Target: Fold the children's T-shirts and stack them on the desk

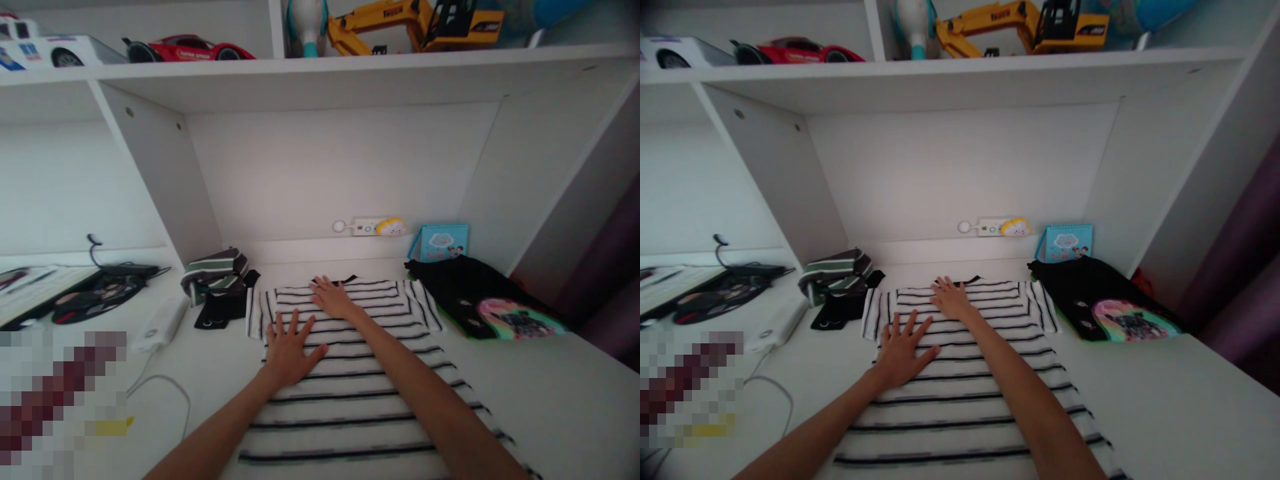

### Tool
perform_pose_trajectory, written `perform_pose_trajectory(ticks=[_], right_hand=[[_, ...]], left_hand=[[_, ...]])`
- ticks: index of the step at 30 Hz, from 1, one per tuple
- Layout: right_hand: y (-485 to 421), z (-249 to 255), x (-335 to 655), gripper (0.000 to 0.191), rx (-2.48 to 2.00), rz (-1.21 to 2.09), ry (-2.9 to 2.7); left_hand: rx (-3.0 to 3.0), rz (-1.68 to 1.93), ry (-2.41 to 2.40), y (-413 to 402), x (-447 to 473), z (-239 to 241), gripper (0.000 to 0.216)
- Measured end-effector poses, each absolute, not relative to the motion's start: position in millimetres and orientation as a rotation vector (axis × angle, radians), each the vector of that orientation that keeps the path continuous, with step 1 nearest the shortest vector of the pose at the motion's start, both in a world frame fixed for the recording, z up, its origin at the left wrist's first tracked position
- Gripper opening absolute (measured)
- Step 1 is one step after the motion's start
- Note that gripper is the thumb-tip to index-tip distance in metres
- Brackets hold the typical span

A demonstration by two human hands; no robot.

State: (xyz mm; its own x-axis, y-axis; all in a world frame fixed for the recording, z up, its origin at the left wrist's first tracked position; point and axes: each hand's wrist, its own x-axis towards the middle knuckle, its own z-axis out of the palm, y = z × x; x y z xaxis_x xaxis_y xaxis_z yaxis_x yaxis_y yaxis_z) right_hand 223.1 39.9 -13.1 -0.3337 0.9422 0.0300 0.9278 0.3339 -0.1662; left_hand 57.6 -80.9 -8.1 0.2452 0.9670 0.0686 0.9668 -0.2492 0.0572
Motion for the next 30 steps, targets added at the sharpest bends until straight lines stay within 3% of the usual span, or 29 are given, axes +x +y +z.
perform_pose_trajectory(ticks=[10, 16, 22, 30], right_hand=[[41, -10, 225, 0.057, -1.736, 0.206, -2.459], [-23, -23, 328, 0.064, -1.88, 0.212, -2.425], [-87, -19, 400, 0.056, -2.17, -0.11, -2.187], [-207, -3, 329, 0.058, -1.689, 0.292, -2.467]], left_hand=[[2.463, 0.134, 1.937, -73, 55, -8, 0.076], [2.472, 0.09, 1.924, -74, 56, -7, 0.078], [2.463, 0.113, 1.923, -71, 55, -8, 0.076], [2.597, 0.006, 1.768, -116, 67, 17, 0.068]])
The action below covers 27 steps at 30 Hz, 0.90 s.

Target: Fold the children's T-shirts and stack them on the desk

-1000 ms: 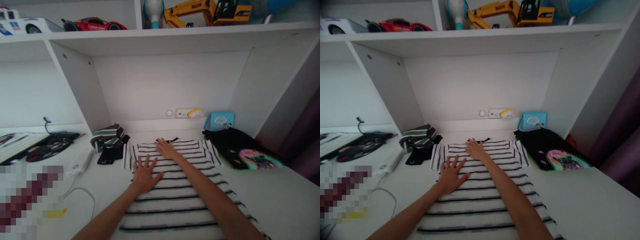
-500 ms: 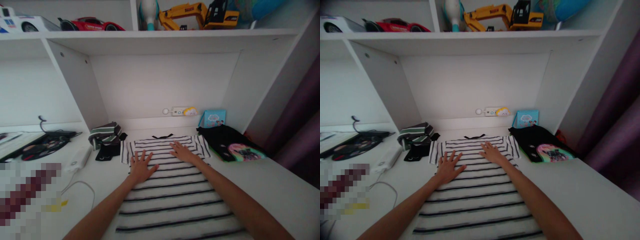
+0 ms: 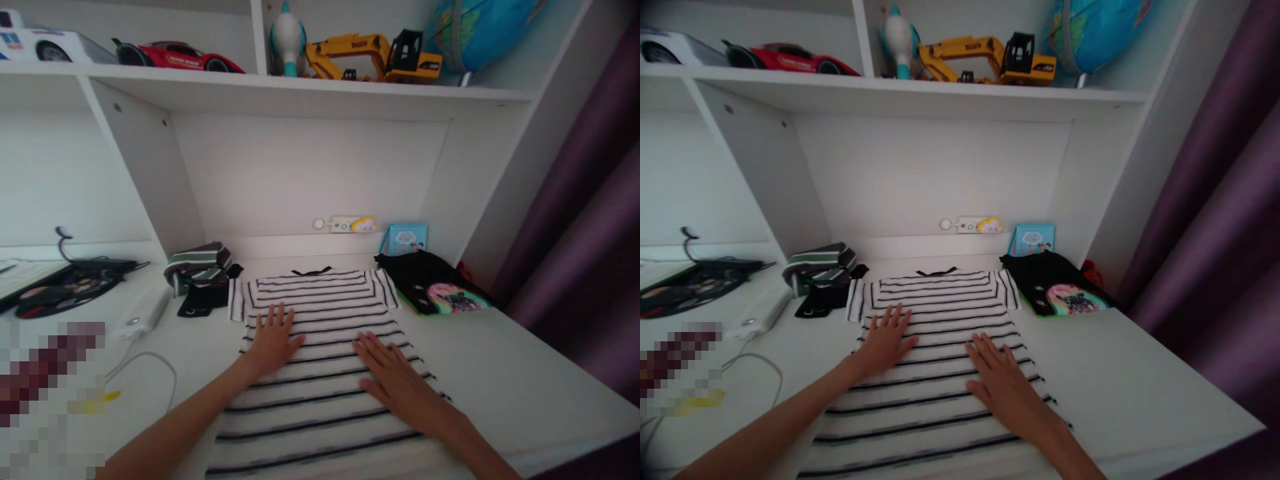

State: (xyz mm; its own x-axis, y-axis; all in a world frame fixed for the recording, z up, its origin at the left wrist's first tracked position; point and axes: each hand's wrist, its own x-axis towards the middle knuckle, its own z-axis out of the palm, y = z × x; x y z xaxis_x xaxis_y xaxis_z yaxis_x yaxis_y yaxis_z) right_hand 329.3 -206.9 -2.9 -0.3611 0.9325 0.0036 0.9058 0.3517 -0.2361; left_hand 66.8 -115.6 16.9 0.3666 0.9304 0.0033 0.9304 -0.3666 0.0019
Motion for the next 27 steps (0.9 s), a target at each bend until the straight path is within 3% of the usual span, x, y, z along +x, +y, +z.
perform_pose_trajectory(ticks=[6, 12, 19, 27], right_hand=[[-237, -32, 367, 0.062, -1.925, 0.255, -2.188], [-245, -44, 380, 0.064, -1.972, 0.244, -2.169], [-178, -6, 378, 0.067, -1.953, 0.388, -2.269], [-36, -11, 336, 0.062, -2.127, 0.257, -2.19]], left_hand=[[-2.963, 0.107, -1.632, -203, 36, 26, 0.069], [-2.952, 0.057, -1.691, -215, 14, 16, 0.066], [-2.804, -0.032, -1.75, -127, 41, 40, 0.067], [-2.483, -0.042, -2.016, -2, 69, -9, 0.069]])
